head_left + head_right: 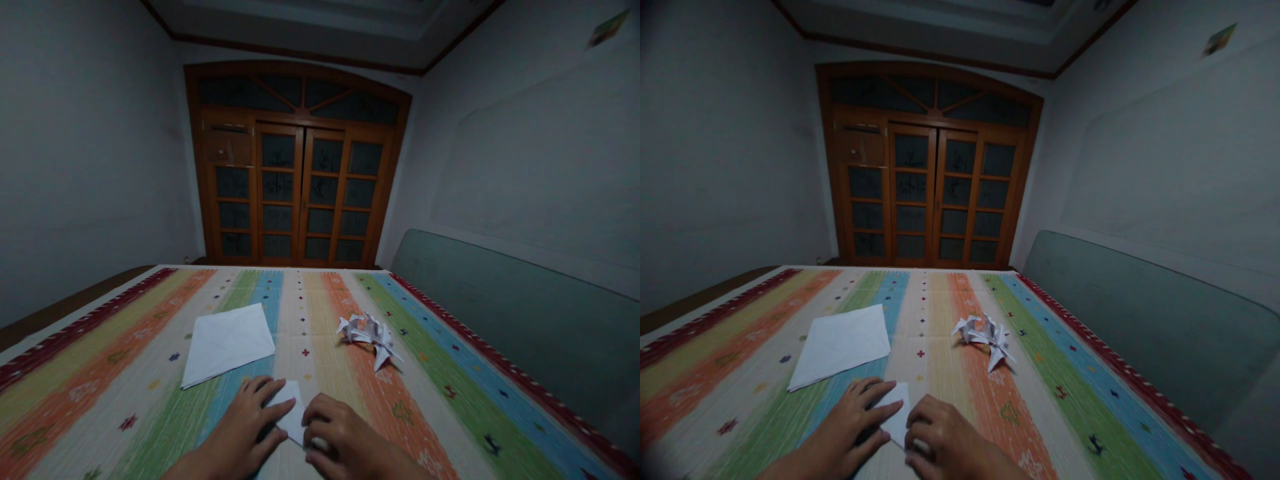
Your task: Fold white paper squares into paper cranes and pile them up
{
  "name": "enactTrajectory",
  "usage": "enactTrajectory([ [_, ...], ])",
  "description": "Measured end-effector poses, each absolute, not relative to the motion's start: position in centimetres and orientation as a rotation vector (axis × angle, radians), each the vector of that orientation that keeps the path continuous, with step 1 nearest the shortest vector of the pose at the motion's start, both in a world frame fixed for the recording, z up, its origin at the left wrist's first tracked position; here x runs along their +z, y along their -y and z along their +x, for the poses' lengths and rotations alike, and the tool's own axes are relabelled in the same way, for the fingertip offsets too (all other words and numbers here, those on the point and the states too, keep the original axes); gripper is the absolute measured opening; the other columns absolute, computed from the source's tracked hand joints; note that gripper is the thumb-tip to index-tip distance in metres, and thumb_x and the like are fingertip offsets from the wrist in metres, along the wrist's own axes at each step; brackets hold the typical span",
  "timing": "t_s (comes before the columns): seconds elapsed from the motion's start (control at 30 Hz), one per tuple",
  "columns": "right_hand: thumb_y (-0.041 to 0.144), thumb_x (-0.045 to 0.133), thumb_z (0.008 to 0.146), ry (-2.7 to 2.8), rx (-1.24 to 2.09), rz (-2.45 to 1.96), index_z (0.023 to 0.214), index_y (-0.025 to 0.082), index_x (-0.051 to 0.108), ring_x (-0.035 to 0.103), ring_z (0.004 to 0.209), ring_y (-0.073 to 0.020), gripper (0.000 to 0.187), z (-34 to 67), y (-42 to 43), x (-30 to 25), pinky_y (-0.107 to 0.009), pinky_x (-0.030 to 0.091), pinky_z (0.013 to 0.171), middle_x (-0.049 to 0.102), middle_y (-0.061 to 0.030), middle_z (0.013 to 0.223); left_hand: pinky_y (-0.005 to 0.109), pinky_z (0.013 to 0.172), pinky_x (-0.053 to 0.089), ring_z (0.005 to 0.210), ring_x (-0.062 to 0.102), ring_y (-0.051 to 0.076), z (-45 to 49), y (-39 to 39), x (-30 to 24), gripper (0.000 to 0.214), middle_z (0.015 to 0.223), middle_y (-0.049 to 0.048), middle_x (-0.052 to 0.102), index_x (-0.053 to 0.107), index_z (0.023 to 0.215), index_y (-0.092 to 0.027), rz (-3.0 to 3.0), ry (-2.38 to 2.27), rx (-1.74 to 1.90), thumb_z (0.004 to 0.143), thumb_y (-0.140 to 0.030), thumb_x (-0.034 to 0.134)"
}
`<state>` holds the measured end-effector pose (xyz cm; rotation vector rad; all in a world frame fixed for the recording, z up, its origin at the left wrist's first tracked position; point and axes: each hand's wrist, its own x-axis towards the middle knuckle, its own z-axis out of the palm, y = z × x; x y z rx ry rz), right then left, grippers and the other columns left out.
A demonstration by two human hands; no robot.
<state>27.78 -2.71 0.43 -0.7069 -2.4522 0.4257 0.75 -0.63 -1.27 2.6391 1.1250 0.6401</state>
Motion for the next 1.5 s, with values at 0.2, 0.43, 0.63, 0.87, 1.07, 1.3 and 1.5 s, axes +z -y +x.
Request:
enactTrajectory([
  [0.2,0.002,0.057,0.080,2.337,0.342,-0.781,0.099,0.019,0.068,0.064,0.095,-0.0237,0.027,27.5,2.3,0.4,-0.034,0.053,0.084,0.071,-0.0100,0.099,0.059,0.108,0.042,0.128,0.050,0.039,0.8,0.9,-0.2,0.052,0.141,0.0089,0.060,0.071,0.130,-0.039,2.519,-1.183,0.701,0.081,-0.024,0.082],
  [0.43,0.001,0.055,0.086,2.250,0.310,-0.865,0.099,0.020,0.067,0.064,0.098,-0.0235,0.026,27.8,1.7,-0.6,-0.034,0.054,0.086,0.071,-0.0088,0.102,0.050,0.104,0.047,0.118,0.058,0.033,1.1,0.8,0.9,0.029,0.124,0.0078,0.066,0.080,0.107,-0.031,2.363,-1.172,0.788,0.081,-0.017,0.080],
  [0.63,0.004,0.062,0.089,2.230,0.310,-0.917,0.099,0.020,0.070,0.066,0.094,-0.0231,0.020,27.7,1.7,-0.8,-0.033,0.054,0.082,0.072,-0.0080,0.100,0.046,0.103,0.048,0.115,0.060,0.030,1.4,0.8,1.4,0.012,0.119,0.0070,0.067,0.081,0.093,-0.027,2.265,-1.181,0.798,0.083,-0.019,0.078],
  [0.87,0.004,0.065,0.088,2.184,0.365,-0.925,0.095,0.019,0.075,0.068,0.090,-0.0215,0.019,27.7,1.6,-0.8,-0.030,0.054,0.080,0.073,-0.0076,0.095,0.046,0.100,0.047,0.112,0.059,0.031,1.7,1.1,1.2,0.015,0.116,0.0068,0.066,0.076,0.092,-0.025,2.346,-1.175,0.788,0.080,-0.016,0.081],
  [1.07,0.006,0.068,0.088,2.186,0.395,-0.927,0.096,0.019,0.077,0.069,0.089,-0.0214,0.018,27.8,1.7,-0.7,-0.030,0.054,0.079,0.074,-0.0072,0.094,0.045,0.100,0.047,0.111,0.060,0.030,1.7,0.9,1.4,0.010,0.115,0.0061,0.065,0.076,0.090,-0.024,2.301,-1.158,0.790,0.082,-0.017,0.078],
  [1.3,-0.004,0.057,0.087,2.140,0.292,-0.932,0.096,0.019,0.074,0.065,0.098,-0.0242,0.030,27.8,1.4,-0.7,-0.034,0.053,0.083,0.072,-0.0095,0.099,0.038,0.098,0.047,0.111,0.062,0.026,1.5,1.6,1.6,0.012,0.120,0.0065,0.065,0.076,0.097,-0.025,2.354,-0.991,0.699,0.089,-0.017,0.072],
  [1.5,0.008,0.066,0.086,2.117,0.307,-1.184,0.099,0.017,0.073,0.064,0.094,-0.0262,0.017,27.2,1.9,-0.1,-0.038,0.055,0.083,0.063,-0.0117,0.103,0.033,0.086,0.049,0.094,0.065,0.023,2.0,0.4,1.0,0.024,0.094,0.0047,0.073,0.075,0.096,-0.024,2.358,-0.938,0.824,0.099,-0.011,0.055],
])
